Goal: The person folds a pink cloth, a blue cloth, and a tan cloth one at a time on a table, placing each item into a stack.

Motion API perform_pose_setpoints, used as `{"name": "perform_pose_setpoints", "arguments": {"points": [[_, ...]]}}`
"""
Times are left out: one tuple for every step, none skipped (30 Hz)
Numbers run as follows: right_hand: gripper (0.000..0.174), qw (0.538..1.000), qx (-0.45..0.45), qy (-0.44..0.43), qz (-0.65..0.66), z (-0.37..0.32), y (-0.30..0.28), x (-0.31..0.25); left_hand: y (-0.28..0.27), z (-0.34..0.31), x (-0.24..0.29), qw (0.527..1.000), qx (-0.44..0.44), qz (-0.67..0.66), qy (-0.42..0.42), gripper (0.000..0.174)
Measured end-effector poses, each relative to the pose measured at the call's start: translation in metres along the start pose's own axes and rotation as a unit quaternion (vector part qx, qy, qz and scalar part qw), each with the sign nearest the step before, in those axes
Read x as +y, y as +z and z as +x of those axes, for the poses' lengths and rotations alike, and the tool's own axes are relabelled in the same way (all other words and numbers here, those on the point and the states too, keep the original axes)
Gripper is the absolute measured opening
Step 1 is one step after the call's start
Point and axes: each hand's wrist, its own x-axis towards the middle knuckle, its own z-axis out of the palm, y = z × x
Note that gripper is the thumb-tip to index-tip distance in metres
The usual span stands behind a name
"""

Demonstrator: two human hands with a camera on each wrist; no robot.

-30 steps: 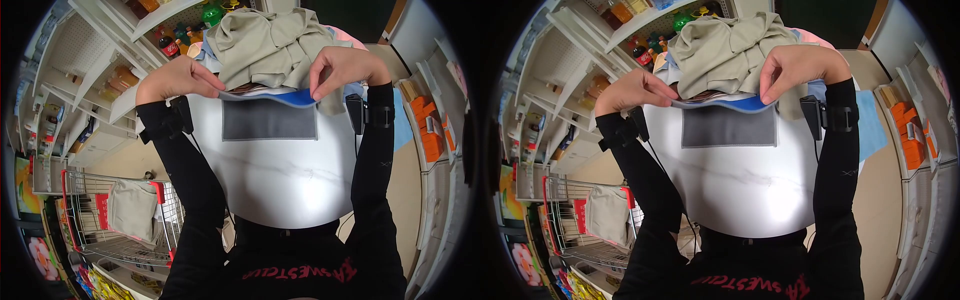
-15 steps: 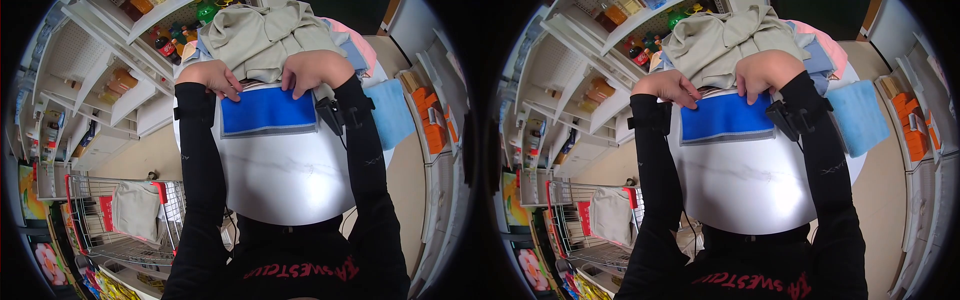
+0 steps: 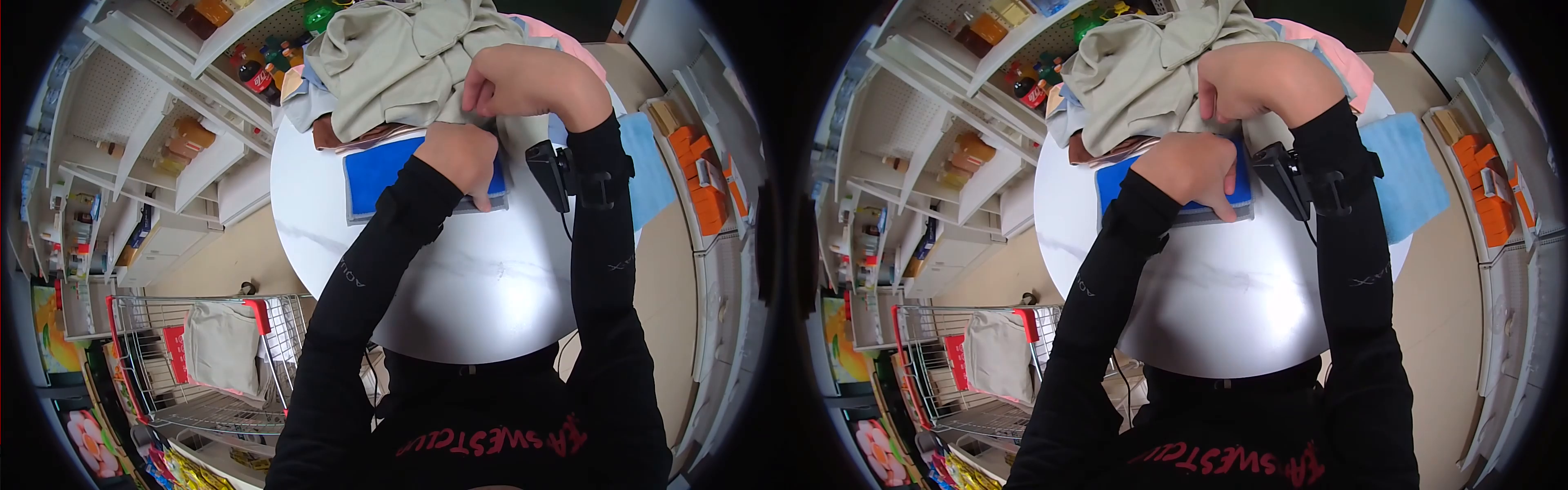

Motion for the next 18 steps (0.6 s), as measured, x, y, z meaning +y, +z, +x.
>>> {"name": "perform_pose_setpoints", "arguments": {"points": [[0.023, 1.000, 0.003, 0.001, -0.008, -0.001, -0.001, -0.001, 0.003, 0.003, 0.000, 1.000, -0.013, 0.000, -0.005, 0.046], [0.022, 1.000, 0.006, 0.002, -0.016, -0.002, -0.001, -0.002, 0.003, 0.004, 0.002, 1.000, -0.027, 0.000, -0.009, 0.046], [0.022, 1.000, 0.006, 0.005, -0.013, -0.003, -0.001, -0.002, 0.003, 0.005, 0.004, 1.000, -0.029, 0.001, -0.006, 0.046], [0.022, 1.000, 0.010, 0.002, -0.018, -0.003, -0.001, -0.002, 0.003, 0.004, 0.004, 1.000, -0.024, 0.005, -0.007, 0.041], [0.022, 1.000, 0.014, -0.002, -0.022, -0.004, 0.000, -0.003, 0.001, 0.002, 0.004, 1.000, -0.019, 0.009, -0.009, 0.036], [0.021, 0.999, 0.018, -0.007, -0.028, -0.004, 0.000, -0.004, 0.000, 0.000, 0.003, 1.000, -0.014, 0.013, -0.011, 0.032], [0.021, 0.999, 0.018, -0.006, -0.026, -0.002, 0.000, -0.004, 0.000, 0.000, 0.001, 1.000, -0.016, 0.014, -0.010, 0.032], [0.022, 0.999, 0.014, -0.010, -0.029, 0.000, 0.002, -0.003, 0.002, 0.002, -0.003, 1.000, -0.023, -0.005, -0.011, 0.035], [0.022, 0.999, 0.010, -0.014, -0.033, 0.003, 0.002, -0.002, 0.002, 0.004, -0.006, 0.999, -0.030, -0.025, -0.012, 0.039], [0.022, 0.999, 0.006, -0.018, -0.036, 0.004, 0.003, -0.001, 0.004, 0.005, -0.009, 0.998, -0.037, -0.044, -0.012, 0.042], [0.022, 0.999, 0.007, -0.016, -0.035, 0.004, 0.003, -0.001, 0.001, 0.005, -0.007, 0.998, -0.038, -0.043, -0.011, 0.042], [0.022, 0.999, 0.010, -0.017, -0.035, 0.003, 0.003, -0.001, -0.002, 0.006, -0.006, 0.997, -0.057, -0.049, -0.020, 0.040], [0.022, 0.999, 0.013, -0.018, -0.036, 0.002, 0.002, -0.002, -0.006, 0.006, -0.004, 0.995, -0.076, -0.055, -0.029, 0.038], [0.023, 0.999, 0.015, -0.019, -0.036, 0.002, 0.002, -0.002, -0.007, 0.005, -0.004, 0.993, -0.094, -0.061, -0.038, 0.035], [0.023, 0.999, 0.015, -0.018, -0.036, 0.003, 0.003, -0.002, -0.006, 0.005, -0.005, 0.993, -0.095, -0.061, -0.038, 0.035], [0.023, 0.999, 0.014, -0.017, -0.047, 0.005, 0.004, -0.001, -0.005, 0.004, -0.008, 0.994, -0.079, -0.066, -0.027, 0.034], [0.024, 0.998, 0.014, -0.015, -0.059, 0.007, 0.004, -0.002, -0.004, 0.003, -0.010, 0.995, -0.063, -0.070, -0.015, 0.032], [0.026, 0.997, 0.013, -0.013, -0.070, 0.007, 0.005, -0.002, -0.004, 0.002, -0.013, 0.996, -0.047, -0.075, -0.004, 0.031]]}}
